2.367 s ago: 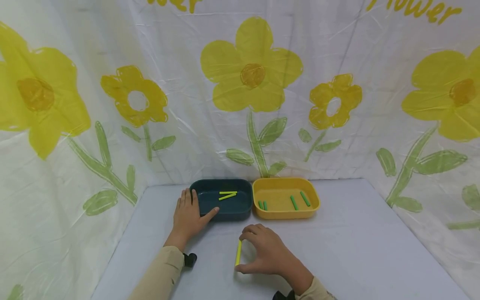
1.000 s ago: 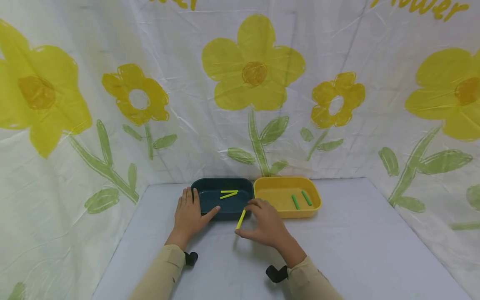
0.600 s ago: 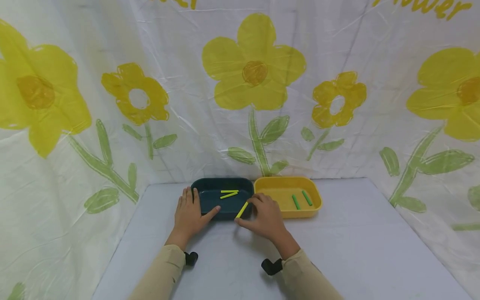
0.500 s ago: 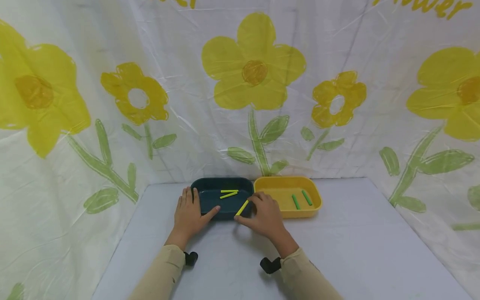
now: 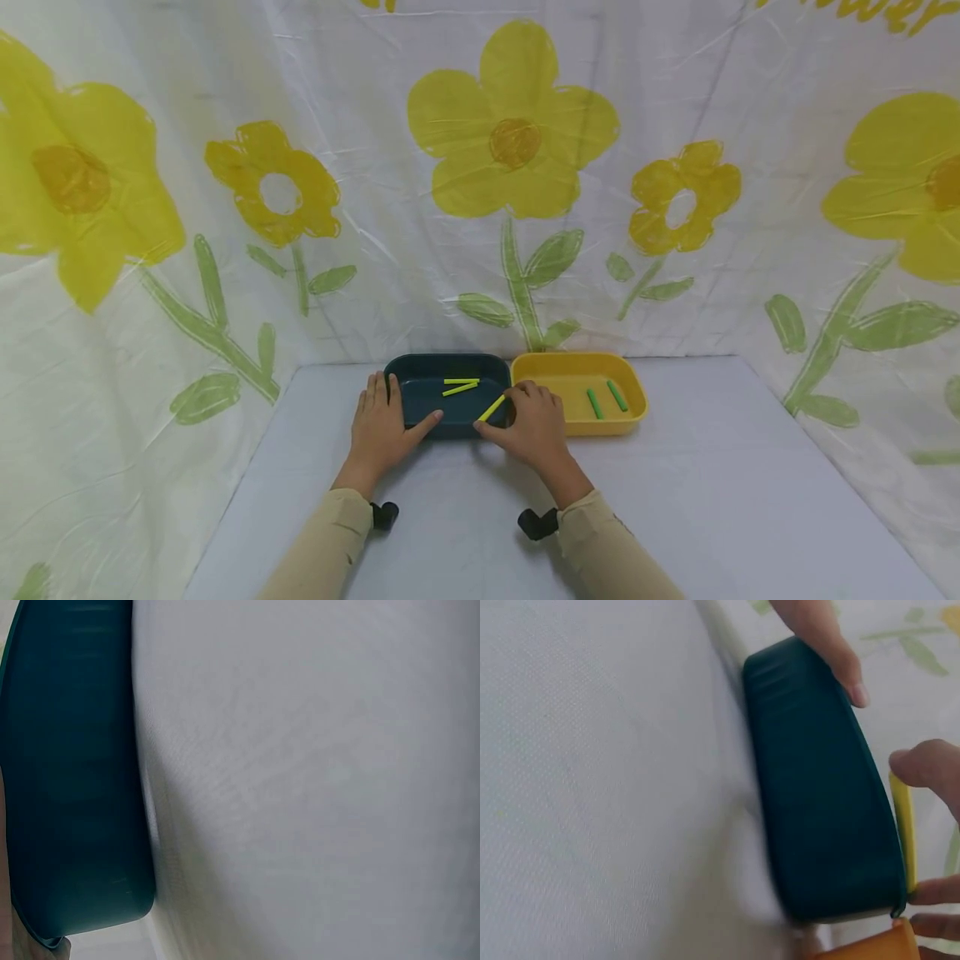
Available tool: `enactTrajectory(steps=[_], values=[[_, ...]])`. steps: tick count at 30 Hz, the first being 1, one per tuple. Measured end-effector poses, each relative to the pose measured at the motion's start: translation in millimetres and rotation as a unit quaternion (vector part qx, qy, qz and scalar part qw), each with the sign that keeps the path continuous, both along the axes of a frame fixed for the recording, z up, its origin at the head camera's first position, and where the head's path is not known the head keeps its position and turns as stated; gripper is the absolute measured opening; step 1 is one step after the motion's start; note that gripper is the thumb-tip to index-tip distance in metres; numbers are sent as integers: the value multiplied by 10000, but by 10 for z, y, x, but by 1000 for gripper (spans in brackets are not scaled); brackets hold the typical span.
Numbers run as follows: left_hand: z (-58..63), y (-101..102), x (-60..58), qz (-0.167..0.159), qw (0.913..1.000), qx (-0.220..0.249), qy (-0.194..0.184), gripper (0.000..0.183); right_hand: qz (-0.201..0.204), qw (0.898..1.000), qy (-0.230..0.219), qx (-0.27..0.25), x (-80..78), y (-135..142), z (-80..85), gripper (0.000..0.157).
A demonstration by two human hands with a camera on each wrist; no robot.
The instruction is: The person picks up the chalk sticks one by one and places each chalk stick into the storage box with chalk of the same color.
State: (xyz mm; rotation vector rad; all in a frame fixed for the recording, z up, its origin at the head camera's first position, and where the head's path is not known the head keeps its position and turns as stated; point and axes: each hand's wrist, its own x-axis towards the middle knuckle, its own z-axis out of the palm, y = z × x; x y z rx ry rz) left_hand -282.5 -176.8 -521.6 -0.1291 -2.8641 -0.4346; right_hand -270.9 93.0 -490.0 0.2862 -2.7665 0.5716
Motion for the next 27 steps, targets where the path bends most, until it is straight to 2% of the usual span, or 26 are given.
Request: enactTrajectory(steps=[12, 23, 27], values=[[-7, -7, -8, -12, 10000, -31, 32, 125, -273, 9995, 92, 109, -49, -46, -31, 80], [-22, -2, -17, 8, 10000, -43, 31, 123, -468, 9986, -90, 248, -69, -80, -51, 82], [-15, -2, -12, -8, 10000, -49, -2, 124, -478, 9985, 21, 254, -60, -93, -22, 83]])
